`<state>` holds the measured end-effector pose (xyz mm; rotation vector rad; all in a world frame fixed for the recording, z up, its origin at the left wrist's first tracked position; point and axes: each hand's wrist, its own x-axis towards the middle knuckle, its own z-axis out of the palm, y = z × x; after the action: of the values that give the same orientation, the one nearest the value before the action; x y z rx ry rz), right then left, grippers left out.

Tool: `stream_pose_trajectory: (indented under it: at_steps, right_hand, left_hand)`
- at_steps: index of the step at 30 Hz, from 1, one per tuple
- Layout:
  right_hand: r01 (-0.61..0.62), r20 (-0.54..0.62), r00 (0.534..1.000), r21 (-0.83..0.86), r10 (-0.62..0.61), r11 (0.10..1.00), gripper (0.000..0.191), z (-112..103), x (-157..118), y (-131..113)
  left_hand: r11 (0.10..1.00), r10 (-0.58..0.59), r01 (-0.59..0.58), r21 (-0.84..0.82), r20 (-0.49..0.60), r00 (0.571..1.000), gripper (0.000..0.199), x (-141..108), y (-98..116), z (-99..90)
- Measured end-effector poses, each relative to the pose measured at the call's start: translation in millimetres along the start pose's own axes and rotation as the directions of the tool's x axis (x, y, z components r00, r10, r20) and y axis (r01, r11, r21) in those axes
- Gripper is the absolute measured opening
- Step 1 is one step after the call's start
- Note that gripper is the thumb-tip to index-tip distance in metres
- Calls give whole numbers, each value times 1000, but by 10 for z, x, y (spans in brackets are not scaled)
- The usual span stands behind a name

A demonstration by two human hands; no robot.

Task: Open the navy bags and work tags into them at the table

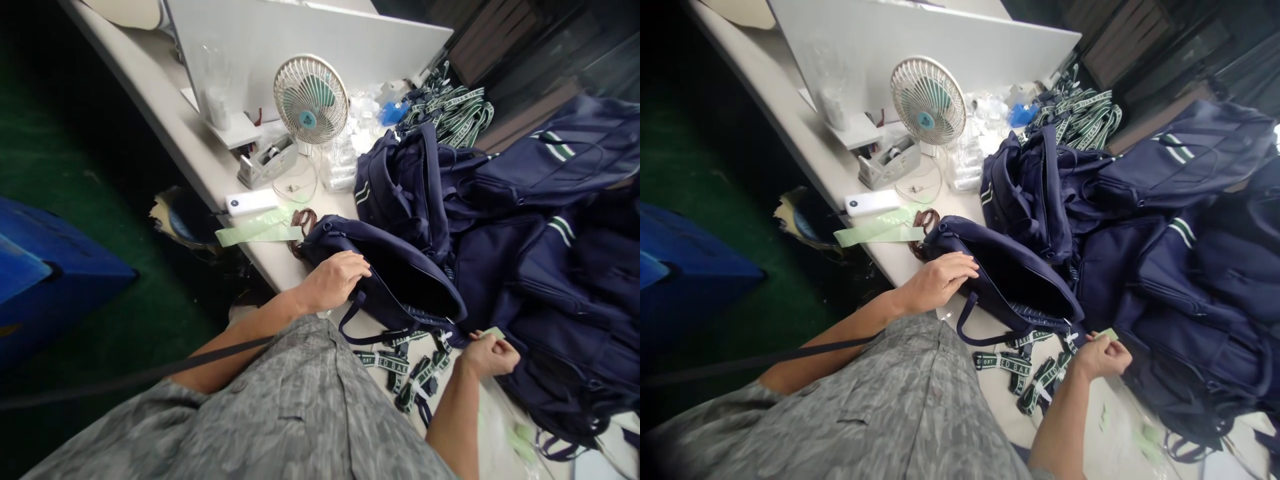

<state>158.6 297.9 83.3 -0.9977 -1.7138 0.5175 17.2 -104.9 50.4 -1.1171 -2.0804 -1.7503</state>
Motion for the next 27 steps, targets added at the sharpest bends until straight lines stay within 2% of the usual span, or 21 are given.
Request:
stream_pose_trajectory:
  at_steps: [5,7,10,12,14,16,18,22,24,27]
  right_hand:
    - [76,2,997,115,-76,990,25,120,-87,-459]
    - [178,-28,984,186,-176,966,22,112,-184,-763]
    - [345,-46,937,293,-347,892,21,62,-427,-1306]
    - [390,33,903,357,-429,849,25,28,-640,-1624]
    - [345,171,873,443,-456,827,30,6,-859,-1836]
    - [227,322,841,519,-435,824,31,1,-1053,-1928]
    - [91,447,811,544,-379,834,28,12,-1205,-1929]
    - [-115,587,780,474,-216,873,25,39,-1386,-1833]
    - [-161,609,776,440,-162,884,25,29,-1433,-1790]
    - [-169,602,792,379,-103,910,25,-28,-1480,-1747]
  left_hand:
    - [1000,10,-10,7,-2,1000,21,-39,14,-11]
    - [1000,5,-5,-9,1,1000,22,-44,18,-20]
    - [994,-53,53,-92,2,999,24,-46,20,-56]
    - [975,-120,119,-189,9,993,25,-59,11,-117]
    - [937,-214,214,-274,30,976,24,-101,-13,-225]
    - [889,-338,340,-308,62,939,23,-179,-59,-382]
    - [836,-463,464,-291,78,883,21,-272,-127,-574]
    - [746,-636,615,-257,4,772,23,-329,-283,-961]
    - [734,-655,626,-264,-34,755,24,-232,-320,-1088]
    - [749,-621,599,-283,15,784,25,33,-263,-1130]
